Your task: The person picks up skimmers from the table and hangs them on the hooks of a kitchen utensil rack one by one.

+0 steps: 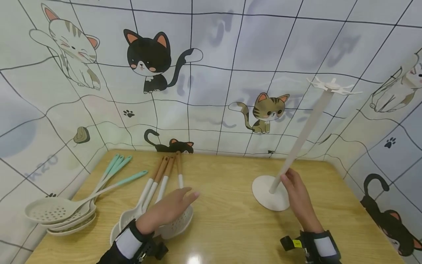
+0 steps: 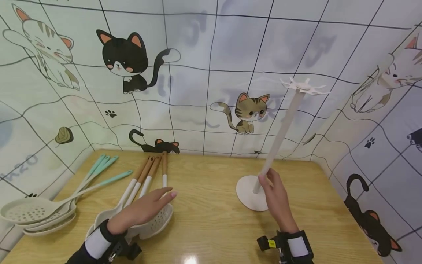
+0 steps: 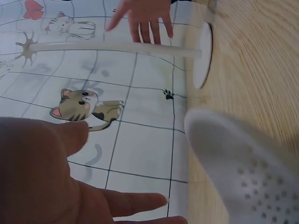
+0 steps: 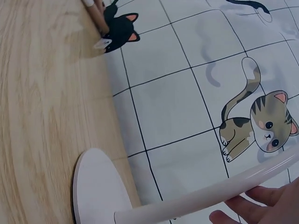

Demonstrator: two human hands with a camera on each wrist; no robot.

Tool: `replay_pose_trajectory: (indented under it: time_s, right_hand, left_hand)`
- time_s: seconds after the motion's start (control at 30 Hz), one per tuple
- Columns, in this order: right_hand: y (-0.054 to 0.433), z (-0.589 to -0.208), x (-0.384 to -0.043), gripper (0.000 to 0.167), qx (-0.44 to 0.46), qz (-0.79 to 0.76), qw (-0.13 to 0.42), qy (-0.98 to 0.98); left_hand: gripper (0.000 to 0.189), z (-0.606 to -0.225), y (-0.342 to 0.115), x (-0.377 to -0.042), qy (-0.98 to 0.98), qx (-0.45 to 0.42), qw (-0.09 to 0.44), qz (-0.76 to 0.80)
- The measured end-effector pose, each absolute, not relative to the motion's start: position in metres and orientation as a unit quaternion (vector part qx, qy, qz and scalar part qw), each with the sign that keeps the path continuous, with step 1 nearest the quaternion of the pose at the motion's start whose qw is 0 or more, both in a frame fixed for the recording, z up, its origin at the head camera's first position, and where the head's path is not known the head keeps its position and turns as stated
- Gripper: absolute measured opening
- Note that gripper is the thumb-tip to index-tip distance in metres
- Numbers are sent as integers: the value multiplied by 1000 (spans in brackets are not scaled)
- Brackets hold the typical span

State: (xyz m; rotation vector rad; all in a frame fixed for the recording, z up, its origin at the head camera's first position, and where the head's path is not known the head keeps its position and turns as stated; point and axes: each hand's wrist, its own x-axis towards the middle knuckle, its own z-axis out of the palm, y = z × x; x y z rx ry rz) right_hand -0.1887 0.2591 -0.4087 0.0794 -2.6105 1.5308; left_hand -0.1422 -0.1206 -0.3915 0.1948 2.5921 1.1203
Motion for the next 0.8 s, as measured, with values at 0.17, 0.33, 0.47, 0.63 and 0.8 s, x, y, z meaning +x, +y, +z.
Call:
replay_pose_trajectory:
  time_s: [0.17, 0.33, 0.47, 0.63, 0.8]
  right_hand:
    - [259, -408, -195, 68, 21, 560, 50, -827]
    - [260, -407, -198, 71, 2, 593, 38, -804]
    - [260, -407, -198, 66, 8, 609, 37, -792]
    - [262, -408, -201, 56, 14, 621, 38, -783]
    - [265, -410, -203, 62, 26, 620, 46, -782]
  left_hand:
    - [76, -389, -133, -157, 917, 45, 163, 363]
    - [82, -394, -138, -169, 921, 28, 173, 349]
    - [83, -398, -136, -176, 929, 28, 178, 322]
    - [81, -401, -132, -183, 940, 16, 189, 284]
    - [77, -399, -126, -188, 948, 12, 185, 257]
